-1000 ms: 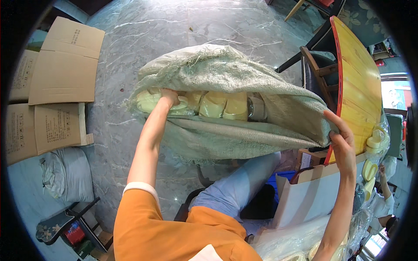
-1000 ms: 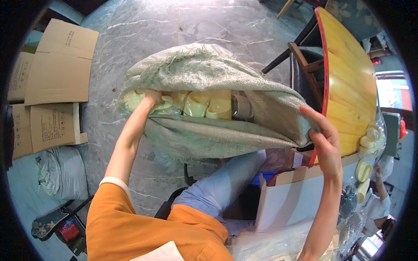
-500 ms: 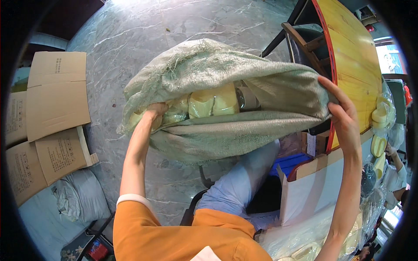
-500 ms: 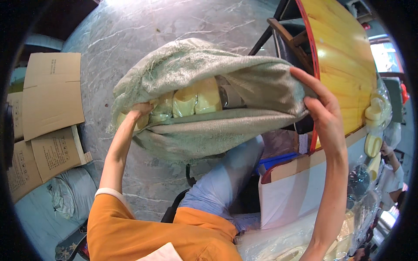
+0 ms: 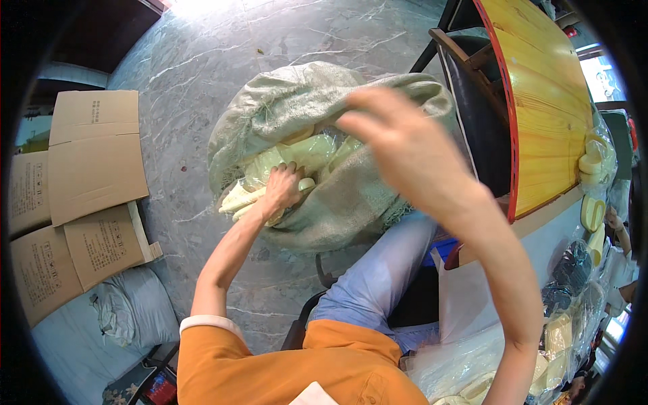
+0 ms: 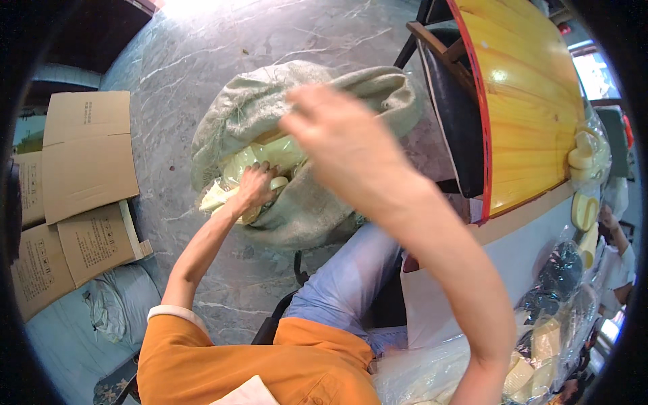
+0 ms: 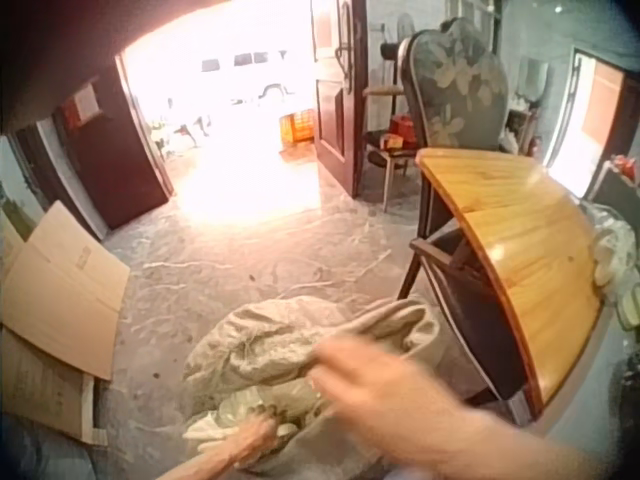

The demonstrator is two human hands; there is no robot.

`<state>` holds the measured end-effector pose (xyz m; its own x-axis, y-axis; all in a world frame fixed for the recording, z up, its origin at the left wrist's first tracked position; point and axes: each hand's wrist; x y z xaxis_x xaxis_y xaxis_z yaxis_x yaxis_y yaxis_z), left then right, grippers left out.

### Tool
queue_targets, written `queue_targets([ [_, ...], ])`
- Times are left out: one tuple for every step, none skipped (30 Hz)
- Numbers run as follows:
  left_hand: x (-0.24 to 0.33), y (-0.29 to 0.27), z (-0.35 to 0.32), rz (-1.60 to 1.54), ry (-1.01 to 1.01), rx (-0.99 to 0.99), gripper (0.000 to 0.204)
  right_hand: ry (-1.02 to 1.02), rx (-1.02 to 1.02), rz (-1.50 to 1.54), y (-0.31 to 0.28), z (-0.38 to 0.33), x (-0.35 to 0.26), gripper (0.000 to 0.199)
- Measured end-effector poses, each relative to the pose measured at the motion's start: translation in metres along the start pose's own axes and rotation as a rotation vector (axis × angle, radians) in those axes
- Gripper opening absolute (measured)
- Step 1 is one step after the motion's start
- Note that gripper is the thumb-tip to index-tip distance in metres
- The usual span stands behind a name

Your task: The person packages pairs of slippers into plastic bags by hand, taking slippers from a sack and the table.

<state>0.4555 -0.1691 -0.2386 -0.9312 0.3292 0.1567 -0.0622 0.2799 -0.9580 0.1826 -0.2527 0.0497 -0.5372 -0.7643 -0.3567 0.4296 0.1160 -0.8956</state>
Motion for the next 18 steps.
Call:
queue_targets([
  [0.003,0.002,0.001,-0.021,-0.020,0.031,0.041,0.032,-0.140,0.115,0.025,0.004,-0.008,0.021],
  [0.001,0.000,-0.006,-0.046,-0.017,0.054,0.038,0.057,-0.221,0.232,0.057,0.012,-0.013,0.021],
  [0.004,-0.001,-0.005,-0.049,-0.014,0.055,0.038,0.093,-0.306,0.330,0.085,0.016,-0.012,0.020],
  [0.007,-0.003,-0.002,-0.059,-0.011,0.041,0.042,0.132,-0.375,0.318,0.112,0.019,-0.004,0.019],
  [0.008,-0.004,-0.001,-0.066,-0.013,0.025,0.045,0.166,-0.443,0.310,0.141,0.018,0.004,0.018],
  [0.014,-0.007,0.002,-0.064,-0.007,-0.005,0.048,0.330,-0.472,0.348,0.166,0.009,0.015,0.017],
  [0.017,-0.007,0.004,-0.066,-0.001,-0.001,0.048,0.491,-0.496,0.386,0.188,0.001,0.024,0.017],
  [0.018,-0.006,0.001,-0.077,-0.018,0.004,0.049,0.673,-0.530,0.308,0.208,-0.009,0.031,0.018],
  [0.018,-0.005,0.000,-0.092,-0.035,0.010,0.050,0.854,-0.564,0.224,0.222,-0.024,0.039,0.020],
  [0.015,-0.004,-0.004,-0.087,-0.042,0.008,0.052,0.860,-0.682,0.182,0.232,-0.044,0.046,0.022],
  [0.013,-0.001,-0.009,-0.093,-0.053,-0.001,0.052,0.864,-0.801,0.139,0.239,-0.065,0.049,0.025],
  [0.012,0.001,-0.012,-0.100,-0.072,0.001,0.052,0.872,-0.843,0.084,0.245,-0.085,0.046,0.026],
  [0.011,0.003,-0.013,-0.107,-0.089,0.005,0.053,0.881,-0.882,0.025,0.249,-0.097,0.044,0.028],
  [0.010,0.006,-0.013,-0.113,-0.094,0.000,0.053,0.878,-0.891,0.025,0.255,-0.098,0.042,0.028],
  [0.008,0.009,-0.010,-0.112,-0.103,-0.008,0.052,0.870,-0.896,0.027,0.261,-0.098,0.040,0.029],
  [0.007,0.011,-0.009,-0.109,-0.111,-0.016,0.051,0.862,-0.899,0.030,0.268,-0.097,0.036,0.030],
  [0.011,0.013,-0.002,-0.119,-0.095,-0.013,0.051,0.826,-0.695,-0.110,0.283,-0.106,0.037,0.038],
  [0.011,0.016,-0.001,-0.116,-0.085,0.003,0.051,0.664,-0.562,-0.245,0.294,-0.111,0.034,0.039],
])
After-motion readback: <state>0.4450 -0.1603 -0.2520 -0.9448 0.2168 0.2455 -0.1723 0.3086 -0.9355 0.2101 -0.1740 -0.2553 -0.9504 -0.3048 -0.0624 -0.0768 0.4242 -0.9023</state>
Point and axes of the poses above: each hand's wrist, its own z-axis towards the middle knuckle, its own y-axis out of the palm, x = y × z, and after that the axes turned 5 degrees about z, right-handed
